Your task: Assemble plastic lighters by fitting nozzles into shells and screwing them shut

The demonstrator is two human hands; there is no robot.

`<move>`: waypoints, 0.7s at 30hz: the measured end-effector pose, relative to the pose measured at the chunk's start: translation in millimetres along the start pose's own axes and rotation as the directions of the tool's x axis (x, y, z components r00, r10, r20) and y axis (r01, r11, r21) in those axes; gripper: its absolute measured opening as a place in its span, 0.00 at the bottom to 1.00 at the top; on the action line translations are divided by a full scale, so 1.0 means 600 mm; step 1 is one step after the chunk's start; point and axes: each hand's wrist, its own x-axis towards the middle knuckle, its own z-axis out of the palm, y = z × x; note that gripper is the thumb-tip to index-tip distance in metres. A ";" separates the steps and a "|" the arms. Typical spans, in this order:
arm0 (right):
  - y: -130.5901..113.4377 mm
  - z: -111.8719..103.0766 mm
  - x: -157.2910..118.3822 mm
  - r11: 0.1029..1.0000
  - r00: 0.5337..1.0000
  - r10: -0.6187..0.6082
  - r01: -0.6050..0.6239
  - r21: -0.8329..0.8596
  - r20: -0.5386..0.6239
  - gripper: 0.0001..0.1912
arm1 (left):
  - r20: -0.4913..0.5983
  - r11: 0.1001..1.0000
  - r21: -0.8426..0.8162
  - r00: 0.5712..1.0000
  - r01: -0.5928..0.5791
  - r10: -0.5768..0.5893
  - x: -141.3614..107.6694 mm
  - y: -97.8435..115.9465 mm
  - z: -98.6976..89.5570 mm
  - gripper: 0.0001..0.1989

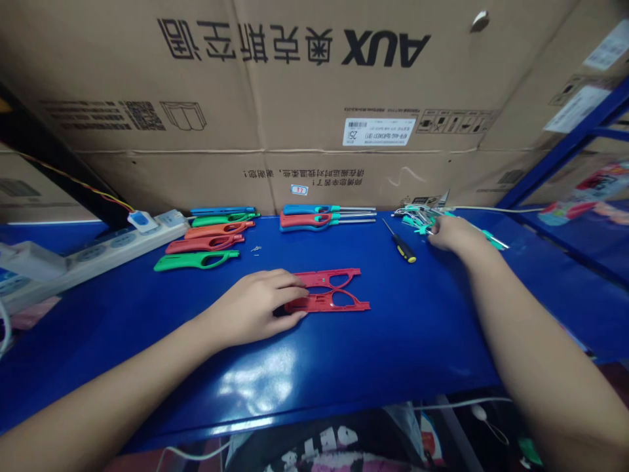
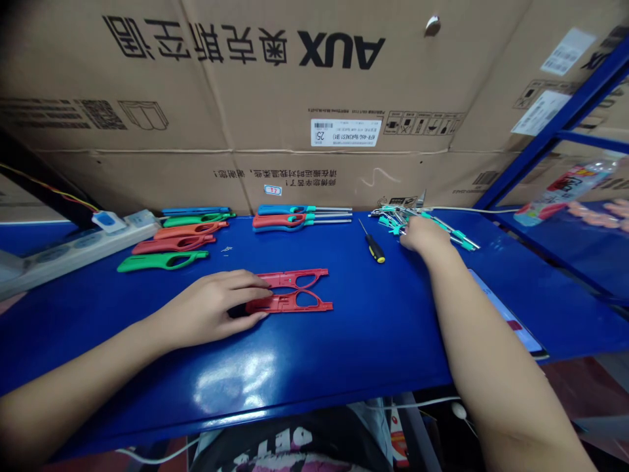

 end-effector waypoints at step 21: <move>-0.055 -0.041 -0.067 0.806 0.906 -0.232 0.383 0.452 -0.355 0.09 | 0.149 0.996 0.066 0.986 0.062 -0.071 -0.003 -0.004 -0.036 0.12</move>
